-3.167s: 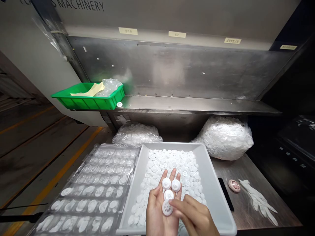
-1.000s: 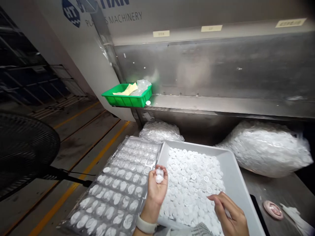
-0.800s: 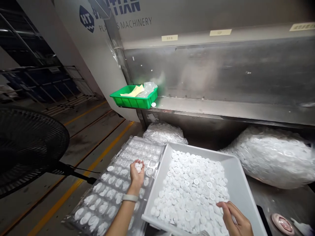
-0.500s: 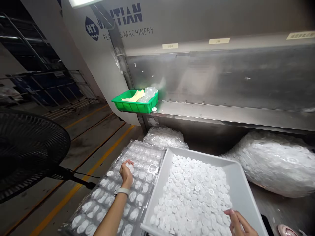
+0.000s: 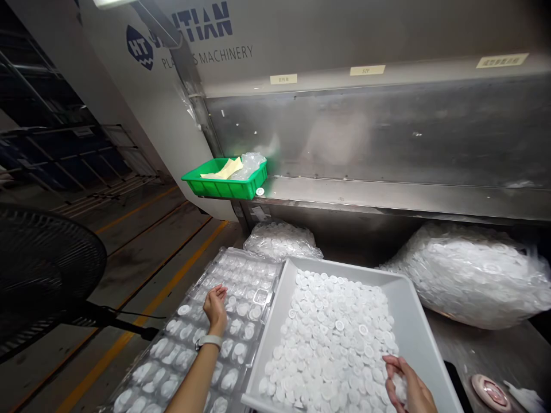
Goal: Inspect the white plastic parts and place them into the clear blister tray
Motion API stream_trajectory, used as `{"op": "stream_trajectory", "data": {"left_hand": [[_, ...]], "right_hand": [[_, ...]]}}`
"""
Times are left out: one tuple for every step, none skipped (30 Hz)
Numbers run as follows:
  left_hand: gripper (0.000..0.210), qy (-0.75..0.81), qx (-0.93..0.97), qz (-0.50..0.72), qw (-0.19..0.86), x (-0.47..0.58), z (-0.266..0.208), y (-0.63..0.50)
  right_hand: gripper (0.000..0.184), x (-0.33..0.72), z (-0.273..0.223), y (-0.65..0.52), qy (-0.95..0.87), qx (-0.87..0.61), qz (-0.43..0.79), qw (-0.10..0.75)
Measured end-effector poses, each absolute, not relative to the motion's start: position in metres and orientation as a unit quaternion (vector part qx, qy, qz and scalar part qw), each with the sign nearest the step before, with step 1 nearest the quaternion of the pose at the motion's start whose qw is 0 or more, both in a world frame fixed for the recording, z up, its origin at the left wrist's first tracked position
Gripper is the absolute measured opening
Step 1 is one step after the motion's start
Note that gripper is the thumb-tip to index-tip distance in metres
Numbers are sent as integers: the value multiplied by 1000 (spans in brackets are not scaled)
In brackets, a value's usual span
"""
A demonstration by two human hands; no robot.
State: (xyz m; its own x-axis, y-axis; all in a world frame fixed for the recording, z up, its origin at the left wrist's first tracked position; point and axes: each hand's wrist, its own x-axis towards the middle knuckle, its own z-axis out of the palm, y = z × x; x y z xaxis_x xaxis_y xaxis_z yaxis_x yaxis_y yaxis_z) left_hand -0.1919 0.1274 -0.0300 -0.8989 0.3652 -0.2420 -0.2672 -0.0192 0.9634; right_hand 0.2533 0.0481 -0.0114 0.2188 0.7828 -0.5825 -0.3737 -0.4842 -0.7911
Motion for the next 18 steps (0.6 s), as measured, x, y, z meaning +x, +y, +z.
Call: {"op": "stream_trajectory", "data": {"left_hand": [[32, 663, 31, 713, 226, -190, -27, 126], [32, 662, 25, 713, 229, -189, -22, 126], [32, 662, 20, 712, 233, -187, -17, 125], [33, 662, 16, 711, 236, -184, -12, 126], [33, 662, 11, 710, 238, -179, -6, 126], [34, 660, 8, 710, 245, -172, 0, 127], [35, 656, 9, 710, 257, -161, 6, 127], [35, 649, 15, 709, 277, -147, 12, 125], [35, 638, 23, 705, 308, -128, 18, 122], [31, 622, 36, 699, 350, -105, 24, 117], [24, 602, 50, 683, 411, -78, 30, 110], [23, 578, 67, 663, 470, -49, 36, 101], [23, 554, 74, 639, 528, -19, 42, 91], [23, 526, 73, 616, 582, 11, 48, 81], [26, 489, 67, 593, 636, 39, 54, 73], [29, 459, 57, 586, 665, 64, 59, 65], [32, 436, 45, 587, 681, 84, 64, 59], [34, 414, 35, 590, 692, 100, 68, 55]], "right_hand": [[39, 250, -9, 49, -151, -601, 613, 489], [34, 246, -7, 49, -137, -587, 623, 498], [28, 242, -4, 51, -122, -572, 631, 510], [24, 238, -1, 52, -109, -558, 636, 522], [21, 234, 3, 54, -98, -546, 641, 531], [21, 230, 7, 56, -89, -534, 646, 538], [21, 226, 12, 58, -84, -520, 652, 546], [21, 222, 18, 61, -81, -505, 659, 552], [22, 218, 25, 63, -80, -488, 663, 562], [24, 214, 32, 65, -83, -473, 667, 570], [26, 210, 40, 66, -88, -459, 671, 576], [29, 206, 48, 68, -97, -448, 673, 581], [32, 203, 56, 68, -109, -440, 673, 584], [35, 199, 64, 69, -124, -436, 670, 587], [38, 196, 70, 69, -144, -436, 665, 590], [41, 192, 77, 68, -168, -440, 657, 589], [43, 188, 82, 67, -196, -446, 649, 584], [42, 184, 88, 66, -223, -452, 642, 578]]}}
